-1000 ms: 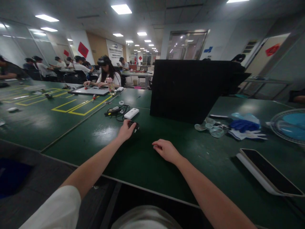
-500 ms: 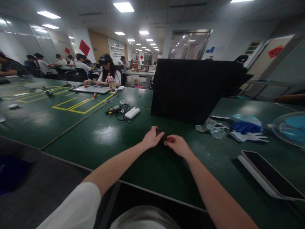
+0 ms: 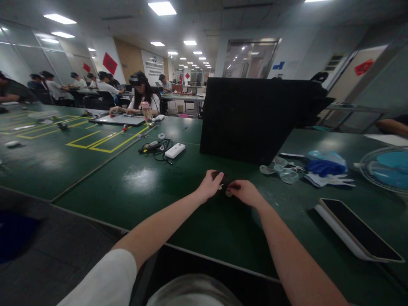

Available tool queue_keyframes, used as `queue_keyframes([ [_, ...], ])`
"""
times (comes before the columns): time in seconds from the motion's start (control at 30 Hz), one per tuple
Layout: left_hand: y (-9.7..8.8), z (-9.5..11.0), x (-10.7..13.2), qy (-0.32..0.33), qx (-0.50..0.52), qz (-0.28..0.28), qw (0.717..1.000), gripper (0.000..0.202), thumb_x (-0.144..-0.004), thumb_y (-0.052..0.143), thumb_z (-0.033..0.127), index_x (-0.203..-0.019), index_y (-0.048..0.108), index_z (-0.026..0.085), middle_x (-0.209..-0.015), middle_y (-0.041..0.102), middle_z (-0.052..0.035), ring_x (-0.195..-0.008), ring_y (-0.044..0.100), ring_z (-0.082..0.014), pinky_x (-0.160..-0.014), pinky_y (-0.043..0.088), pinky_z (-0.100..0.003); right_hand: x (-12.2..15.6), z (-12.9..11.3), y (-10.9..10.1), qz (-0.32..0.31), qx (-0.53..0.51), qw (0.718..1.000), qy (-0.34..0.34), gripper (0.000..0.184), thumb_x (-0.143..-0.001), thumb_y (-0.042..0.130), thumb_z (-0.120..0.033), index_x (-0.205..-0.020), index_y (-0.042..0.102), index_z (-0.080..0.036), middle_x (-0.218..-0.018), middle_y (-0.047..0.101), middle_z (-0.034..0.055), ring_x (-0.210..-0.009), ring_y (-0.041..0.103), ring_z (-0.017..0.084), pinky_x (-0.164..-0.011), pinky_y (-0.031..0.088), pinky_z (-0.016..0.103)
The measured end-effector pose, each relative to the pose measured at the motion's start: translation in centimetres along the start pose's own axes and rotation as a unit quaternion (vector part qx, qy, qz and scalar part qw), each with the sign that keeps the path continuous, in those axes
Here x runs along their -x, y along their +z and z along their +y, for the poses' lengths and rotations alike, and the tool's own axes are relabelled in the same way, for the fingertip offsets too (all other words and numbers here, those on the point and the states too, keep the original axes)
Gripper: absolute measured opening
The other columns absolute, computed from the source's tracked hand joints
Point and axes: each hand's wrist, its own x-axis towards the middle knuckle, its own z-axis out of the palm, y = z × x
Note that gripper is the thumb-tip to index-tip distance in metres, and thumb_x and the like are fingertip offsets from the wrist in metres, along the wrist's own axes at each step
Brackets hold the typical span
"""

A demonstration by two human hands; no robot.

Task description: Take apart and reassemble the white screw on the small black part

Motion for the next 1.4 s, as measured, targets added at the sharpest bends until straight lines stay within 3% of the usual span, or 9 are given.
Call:
queue_keyframes([
  [0.1, -2.9, -0.4, -0.4, 0.021, 0.032, 0.046, 0.998, 0.050, -0.095, 0.043, 0.054, -0.128, 0.050, 0.017, -0.125, 0.060, -0.0133, -0.108, 0.059, -0.0206, -0.090, 0.048, -0.030, 0.5, -0.9, 0.4, 0.072, 0.038, 0.995, -0.053, 0.033, -0.088, 0.057, -0.042, -0.111, 0.071, -0.023, -0.113, 0.068, 0.0076, -0.098, 0.063, 0.023, -0.083, 0.048, 0.036],
  [0.23, -7.8, -2.1, -0.3, 0.050, 0.042, 0.120, 0.991, 0.043, -0.091, 0.055, 0.047, -0.123, 0.054, 0.017, -0.115, 0.064, -0.0099, -0.102, 0.060, -0.0185, -0.091, 0.048, -0.031, 1.2, -3.0, 1.5, 0.082, 0.068, 0.983, -0.148, 0.041, -0.089, 0.056, -0.042, -0.126, 0.063, -0.026, -0.134, 0.057, 0.0076, -0.123, 0.051, 0.028, -0.099, 0.043, 0.043],
  [0.4, -11.1, -4.2, 0.0, 0.039, -0.009, 0.115, 0.993, 0.047, -0.087, 0.062, 0.043, -0.125, 0.052, 0.017, -0.107, 0.065, -0.0085, -0.089, 0.062, -0.0163, -0.082, 0.051, -0.032, 1.1, -2.7, 1.4, 0.075, 0.097, 0.991, -0.060, 0.059, -0.081, 0.064, -0.048, -0.134, 0.057, -0.022, -0.134, 0.056, 0.0129, -0.117, 0.055, 0.033, -0.091, 0.048, 0.044],
  [0.5, -11.0, -4.4, 0.1, 0.048, -0.015, 0.075, 0.996, 0.052, -0.086, 0.064, 0.039, -0.130, 0.046, 0.019, -0.105, 0.064, -0.0081, -0.080, 0.063, -0.0147, -0.075, 0.053, -0.031, 0.8, -1.0, 0.4, 0.006, 0.088, 0.996, 0.018, 0.051, -0.079, 0.064, -0.053, -0.119, 0.067, -0.022, -0.115, 0.065, 0.0122, -0.096, 0.064, 0.028, -0.072, 0.051, 0.037],
  [0.6, -10.6, -4.2, 0.3, 0.084, -0.061, 0.051, 0.993, 0.052, -0.082, 0.068, 0.028, -0.128, 0.047, 0.021, -0.107, 0.064, -0.0076, -0.084, 0.065, -0.0156, -0.079, 0.053, -0.033, 0.4, 0.5, -0.1, -0.049, 0.050, 0.997, 0.031, 0.039, -0.081, 0.062, -0.053, -0.105, 0.072, -0.024, -0.101, 0.069, 0.0082, -0.086, 0.065, 0.024, -0.067, 0.050, 0.034],
  [0.77, -10.1, -3.4, 1.4, 0.089, -0.142, 0.025, 0.985, 0.050, -0.080, 0.067, 0.021, -0.126, 0.048, 0.023, -0.104, 0.068, -0.0048, -0.089, 0.067, -0.0170, -0.084, 0.052, -0.033, 0.0, 1.3, -0.3, -0.029, -0.042, 0.999, 0.006, 0.031, -0.075, 0.071, -0.046, -0.096, 0.071, -0.022, -0.095, 0.070, 0.0055, -0.084, 0.065, 0.021, -0.071, 0.051, 0.033],
  [0.97, -8.7, -1.7, 3.3, 0.099, -0.257, 0.003, 0.961, 0.045, -0.079, 0.069, 0.031, -0.121, 0.054, 0.024, -0.097, 0.070, -0.0026, -0.082, 0.067, -0.0169, -0.073, 0.052, -0.029, 1.1, -2.4, 1.0, 0.099, -0.158, 0.978, -0.091, 0.023, -0.086, 0.063, -0.041, -0.095, 0.070, -0.021, -0.093, 0.069, 0.0059, -0.081, 0.065, 0.020, -0.074, 0.054, 0.036],
  [1.1, -7.7, -1.1, 4.0, 0.109, -0.302, -0.004, 0.947, 0.046, -0.077, 0.070, 0.034, -0.119, 0.056, 0.025, -0.101, 0.070, -0.0027, -0.085, 0.067, -0.0180, -0.074, 0.051, -0.029, 2.1, -5.4, 2.9, 0.168, -0.072, 0.960, -0.214, 0.015, -0.089, 0.060, -0.034, -0.092, 0.071, -0.023, -0.102, 0.064, 0.0069, -0.086, 0.061, 0.020, -0.075, 0.052, 0.037],
  [1.4, -7.1, -1.2, 4.4, 0.122, -0.285, -0.035, 0.950, 0.047, -0.076, 0.070, 0.036, -0.120, 0.056, 0.025, -0.099, 0.071, -0.0034, -0.084, 0.068, -0.0199, -0.072, 0.051, -0.030, 2.9, -7.1, 2.9, 0.092, 0.069, 0.959, -0.258, 0.019, -0.094, 0.052, -0.026, -0.099, 0.070, -0.025, -0.098, 0.069, 0.0056, -0.092, 0.061, 0.022, -0.084, 0.049, 0.042],
])
